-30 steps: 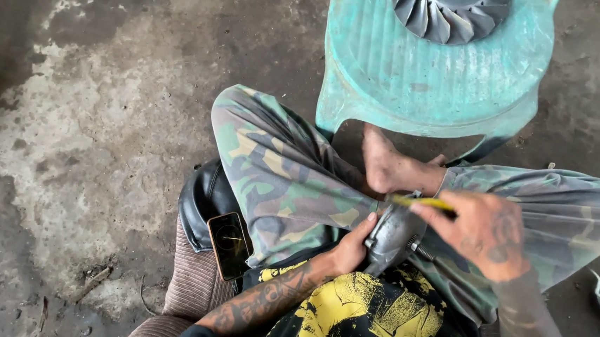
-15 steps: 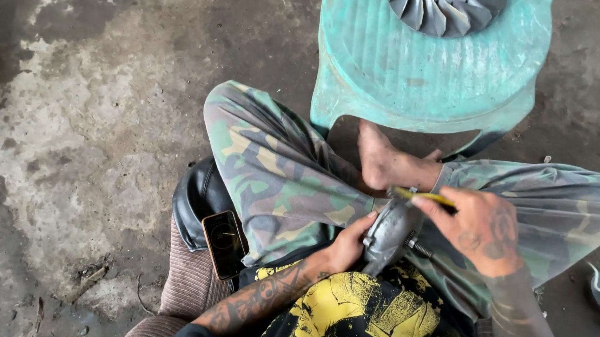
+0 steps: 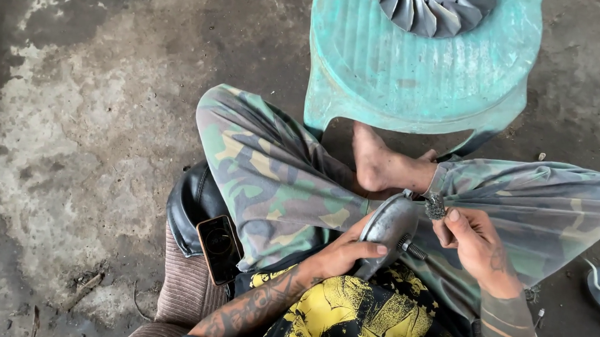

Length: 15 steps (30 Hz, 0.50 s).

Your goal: The person sits cross-legged on the ground and uses a yellow brush to clean a silver mechanical housing and a fan-like impeller. They scrub the surfaces of the parts, rotate them to access different areas, and place them on a green plastic chair.

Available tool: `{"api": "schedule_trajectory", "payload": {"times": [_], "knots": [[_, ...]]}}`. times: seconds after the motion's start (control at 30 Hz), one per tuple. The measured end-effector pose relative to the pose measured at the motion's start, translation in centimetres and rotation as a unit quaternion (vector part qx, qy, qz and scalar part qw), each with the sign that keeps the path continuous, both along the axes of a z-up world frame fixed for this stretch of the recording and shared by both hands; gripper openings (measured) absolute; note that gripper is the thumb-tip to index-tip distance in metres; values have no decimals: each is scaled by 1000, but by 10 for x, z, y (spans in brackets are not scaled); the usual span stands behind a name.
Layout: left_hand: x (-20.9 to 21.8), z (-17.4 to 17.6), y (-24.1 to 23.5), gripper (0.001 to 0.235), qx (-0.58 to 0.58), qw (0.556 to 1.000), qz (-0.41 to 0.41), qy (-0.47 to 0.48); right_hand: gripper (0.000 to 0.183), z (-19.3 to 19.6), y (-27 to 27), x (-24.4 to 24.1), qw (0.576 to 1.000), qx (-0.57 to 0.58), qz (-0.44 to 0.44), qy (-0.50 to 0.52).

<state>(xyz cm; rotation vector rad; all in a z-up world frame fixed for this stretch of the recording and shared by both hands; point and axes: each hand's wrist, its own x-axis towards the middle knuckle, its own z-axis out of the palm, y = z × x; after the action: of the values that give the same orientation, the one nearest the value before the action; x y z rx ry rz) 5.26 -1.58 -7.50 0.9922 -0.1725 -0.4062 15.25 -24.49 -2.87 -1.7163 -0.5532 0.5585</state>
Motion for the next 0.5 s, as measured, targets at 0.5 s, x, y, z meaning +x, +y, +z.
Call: {"api": "schedule_trajectory", "payload": {"times": [0.5], "knots": [[-6,-66,-1,79,-60,993,89,52,47,28,28,6,939,-338,68,-19]]}}
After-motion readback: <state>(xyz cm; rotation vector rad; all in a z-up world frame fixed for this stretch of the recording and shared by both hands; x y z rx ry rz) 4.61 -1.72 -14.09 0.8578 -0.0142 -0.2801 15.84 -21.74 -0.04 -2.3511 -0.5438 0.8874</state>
